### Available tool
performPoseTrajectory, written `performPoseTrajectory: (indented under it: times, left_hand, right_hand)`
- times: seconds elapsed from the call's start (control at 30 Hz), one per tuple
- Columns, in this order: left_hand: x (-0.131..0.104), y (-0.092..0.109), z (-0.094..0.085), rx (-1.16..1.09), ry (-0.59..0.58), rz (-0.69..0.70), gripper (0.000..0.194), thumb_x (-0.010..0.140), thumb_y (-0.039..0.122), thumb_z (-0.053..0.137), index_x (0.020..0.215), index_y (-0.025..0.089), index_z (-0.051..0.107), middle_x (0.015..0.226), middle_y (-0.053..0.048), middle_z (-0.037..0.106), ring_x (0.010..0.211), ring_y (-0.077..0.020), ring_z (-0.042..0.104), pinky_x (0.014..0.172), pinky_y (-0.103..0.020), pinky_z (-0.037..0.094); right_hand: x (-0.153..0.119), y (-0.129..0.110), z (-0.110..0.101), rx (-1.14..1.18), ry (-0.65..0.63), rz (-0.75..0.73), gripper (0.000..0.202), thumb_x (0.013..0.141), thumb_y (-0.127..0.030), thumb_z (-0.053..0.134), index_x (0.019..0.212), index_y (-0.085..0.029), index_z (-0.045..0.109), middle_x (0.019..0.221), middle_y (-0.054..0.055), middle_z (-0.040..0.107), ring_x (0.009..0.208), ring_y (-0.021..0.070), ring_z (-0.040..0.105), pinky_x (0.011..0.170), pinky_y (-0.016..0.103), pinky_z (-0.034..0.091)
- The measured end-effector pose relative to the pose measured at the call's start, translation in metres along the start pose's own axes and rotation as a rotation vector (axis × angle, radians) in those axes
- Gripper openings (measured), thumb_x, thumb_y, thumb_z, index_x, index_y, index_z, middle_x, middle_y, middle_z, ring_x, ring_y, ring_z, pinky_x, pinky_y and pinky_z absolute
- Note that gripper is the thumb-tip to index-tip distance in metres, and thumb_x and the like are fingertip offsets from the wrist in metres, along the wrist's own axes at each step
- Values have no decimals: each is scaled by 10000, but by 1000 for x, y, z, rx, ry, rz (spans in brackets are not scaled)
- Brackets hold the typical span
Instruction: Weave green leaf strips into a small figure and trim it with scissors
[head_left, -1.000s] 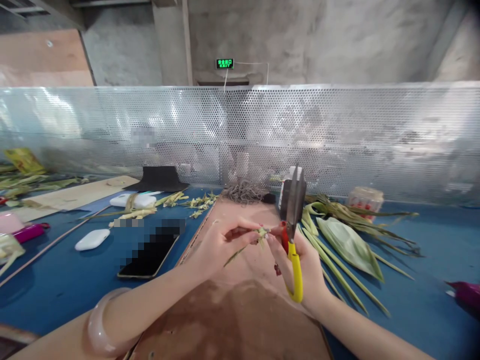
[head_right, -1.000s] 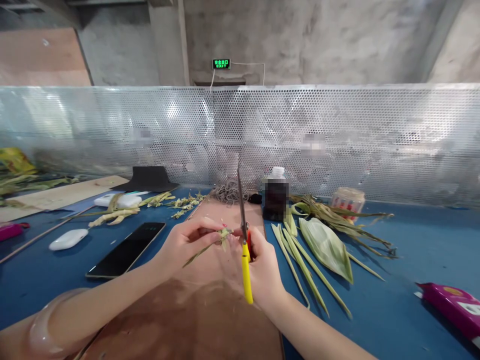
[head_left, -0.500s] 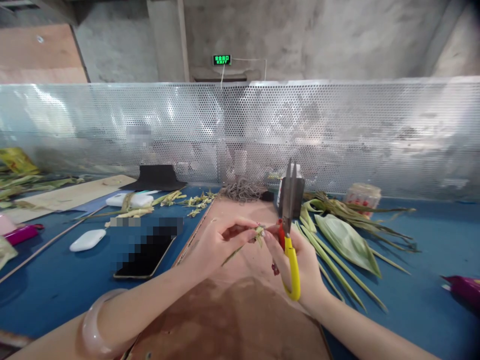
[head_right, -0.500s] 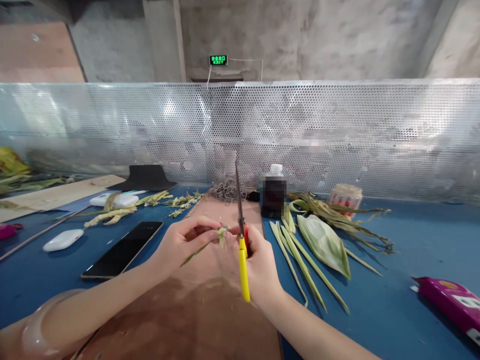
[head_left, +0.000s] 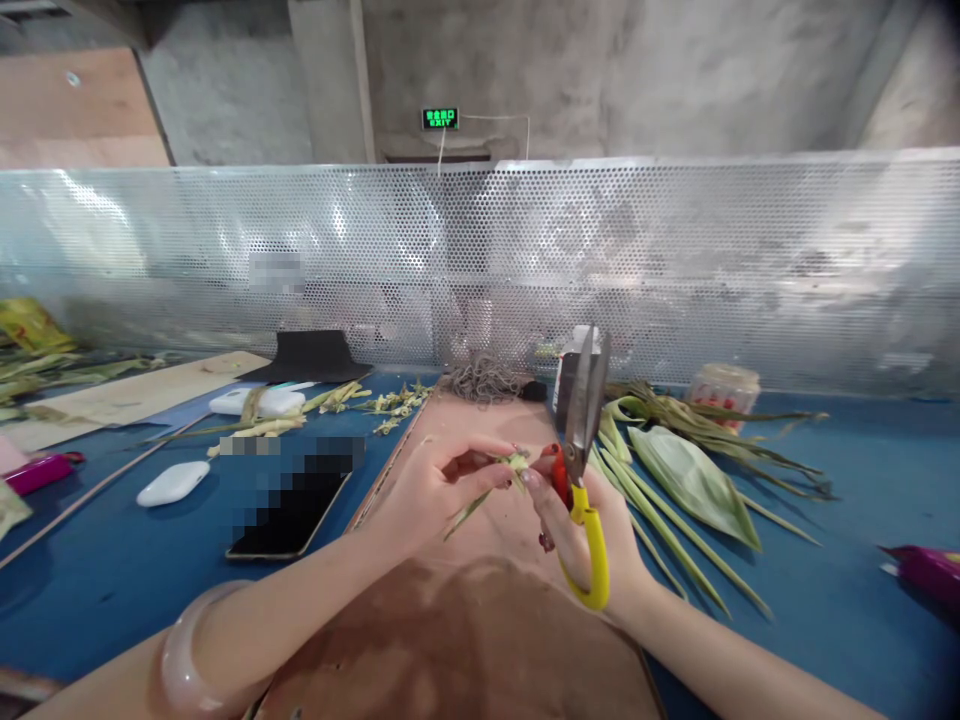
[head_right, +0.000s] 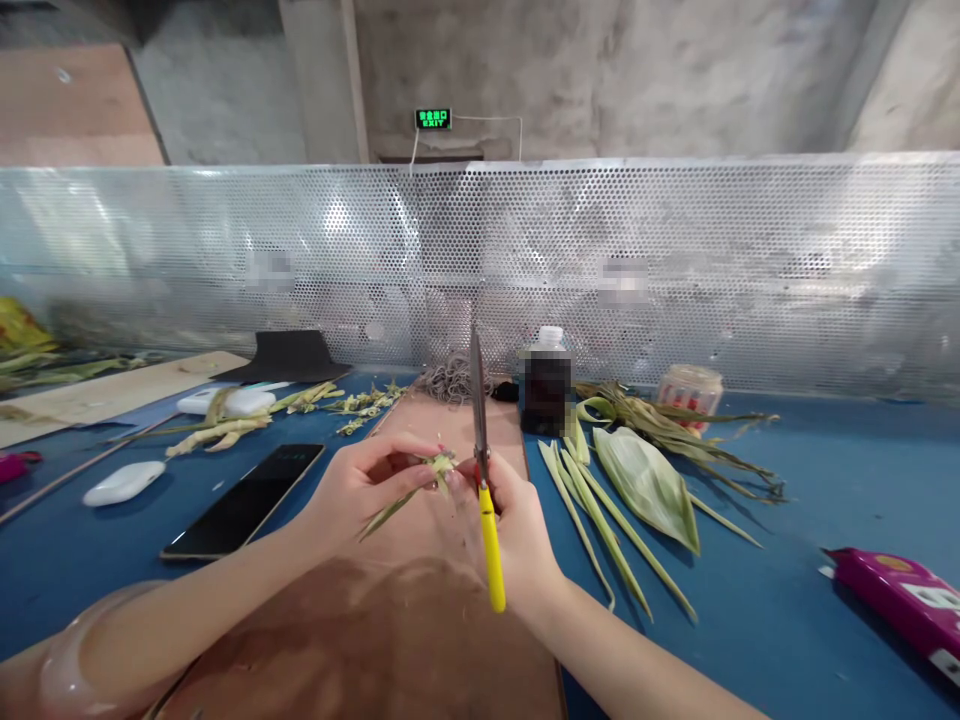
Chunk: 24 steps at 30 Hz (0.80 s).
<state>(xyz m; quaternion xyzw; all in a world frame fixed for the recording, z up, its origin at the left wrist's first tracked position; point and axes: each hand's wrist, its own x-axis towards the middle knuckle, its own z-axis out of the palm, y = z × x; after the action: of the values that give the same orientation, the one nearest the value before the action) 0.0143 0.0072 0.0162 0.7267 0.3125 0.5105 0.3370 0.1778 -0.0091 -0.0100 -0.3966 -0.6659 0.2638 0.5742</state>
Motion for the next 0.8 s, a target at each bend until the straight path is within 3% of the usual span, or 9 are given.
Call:
performPoseTrajectory:
  times: [0.33, 0.8]
  left_hand:
    - [0, -2, 0, 5, 25, 9, 171, 744, 264, 699, 906, 208, 691, 935, -50, 721, 745, -158, 668, 662, -259, 547]
    - [-1, -3, 0, -59, 30, -45, 232, 713, 253, 728, 929, 200, 660, 968, -54, 703, 807, -183, 674, 723, -299, 556]
  right_hand:
    - [-1, 3, 3, 7, 35, 51, 290, 824, -460, 543, 780, -175, 571, 662, 3, 568, 438, 89, 465, 410, 205, 417]
    - [-3, 1, 6, 30, 58, 86, 313, 790, -491, 588, 813, -179, 584, 658, 1, 588, 421, 87, 452, 397, 203, 413]
